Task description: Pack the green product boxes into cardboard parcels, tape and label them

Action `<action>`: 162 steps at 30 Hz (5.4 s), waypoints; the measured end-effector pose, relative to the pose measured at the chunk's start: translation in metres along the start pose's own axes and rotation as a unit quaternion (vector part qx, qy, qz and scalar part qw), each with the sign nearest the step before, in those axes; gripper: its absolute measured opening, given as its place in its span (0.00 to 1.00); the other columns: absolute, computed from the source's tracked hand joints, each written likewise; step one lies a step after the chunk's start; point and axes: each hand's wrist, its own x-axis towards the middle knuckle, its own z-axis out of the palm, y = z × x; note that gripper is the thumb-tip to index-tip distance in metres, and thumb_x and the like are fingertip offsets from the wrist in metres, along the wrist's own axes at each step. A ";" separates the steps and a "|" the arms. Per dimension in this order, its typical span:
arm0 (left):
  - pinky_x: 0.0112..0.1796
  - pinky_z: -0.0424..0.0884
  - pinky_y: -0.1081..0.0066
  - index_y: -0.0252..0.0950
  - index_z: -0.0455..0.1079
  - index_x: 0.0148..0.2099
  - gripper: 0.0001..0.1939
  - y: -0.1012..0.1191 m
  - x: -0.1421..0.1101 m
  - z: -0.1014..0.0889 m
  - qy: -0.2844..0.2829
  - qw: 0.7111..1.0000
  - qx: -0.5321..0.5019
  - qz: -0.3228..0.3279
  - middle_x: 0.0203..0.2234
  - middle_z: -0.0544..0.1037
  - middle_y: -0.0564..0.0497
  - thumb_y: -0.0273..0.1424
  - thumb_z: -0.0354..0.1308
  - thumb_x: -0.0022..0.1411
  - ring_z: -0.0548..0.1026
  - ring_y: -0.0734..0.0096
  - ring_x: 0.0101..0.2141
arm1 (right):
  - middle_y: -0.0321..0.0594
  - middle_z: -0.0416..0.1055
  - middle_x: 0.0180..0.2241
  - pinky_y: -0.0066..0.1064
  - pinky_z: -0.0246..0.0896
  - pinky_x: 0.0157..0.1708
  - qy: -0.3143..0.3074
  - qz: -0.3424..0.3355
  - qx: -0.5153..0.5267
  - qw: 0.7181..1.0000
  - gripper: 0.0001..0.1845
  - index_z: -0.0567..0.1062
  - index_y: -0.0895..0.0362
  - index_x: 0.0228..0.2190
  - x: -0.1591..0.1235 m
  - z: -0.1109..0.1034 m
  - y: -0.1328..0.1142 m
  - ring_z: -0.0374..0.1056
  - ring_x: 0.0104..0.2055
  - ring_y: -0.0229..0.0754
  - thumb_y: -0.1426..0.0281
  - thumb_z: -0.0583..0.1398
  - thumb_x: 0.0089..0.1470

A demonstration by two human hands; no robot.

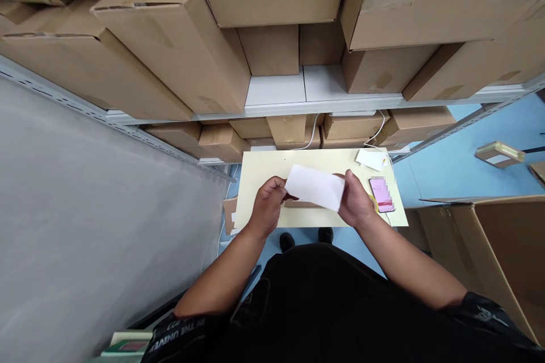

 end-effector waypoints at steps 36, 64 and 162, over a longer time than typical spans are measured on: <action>0.26 0.68 0.73 0.37 0.68 0.39 0.11 0.017 -0.011 0.020 -0.082 0.988 0.131 0.003 0.24 0.76 0.55 0.39 0.63 0.63 0.75 0.72 0.24 | 0.36 0.78 0.30 0.31 0.65 0.31 0.008 0.038 -0.019 0.999 0.18 0.79 0.55 0.33 -0.021 0.009 -0.031 0.70 0.30 0.40 0.55 0.71 0.48; 0.24 0.71 0.71 0.32 0.72 0.32 0.09 0.033 -0.016 0.013 -0.180 0.975 -0.003 -0.127 0.24 0.80 0.49 0.33 0.65 0.57 0.78 0.69 0.21 | 0.34 0.74 0.24 0.29 0.58 0.25 0.008 0.106 -0.052 0.993 0.16 0.79 0.56 0.27 -0.008 -0.004 -0.040 0.65 0.25 0.37 0.58 0.72 0.42; 0.36 0.70 0.69 0.34 0.73 0.30 0.04 0.012 -0.024 0.016 -0.145 0.989 0.015 -0.028 0.25 0.77 0.52 0.28 0.63 0.56 0.75 0.70 0.29 | 0.48 0.77 0.48 0.49 0.71 0.48 -0.107 -0.480 -0.441 0.751 0.33 0.68 0.51 0.63 -0.047 0.010 -0.015 0.73 0.48 0.53 0.71 0.64 0.57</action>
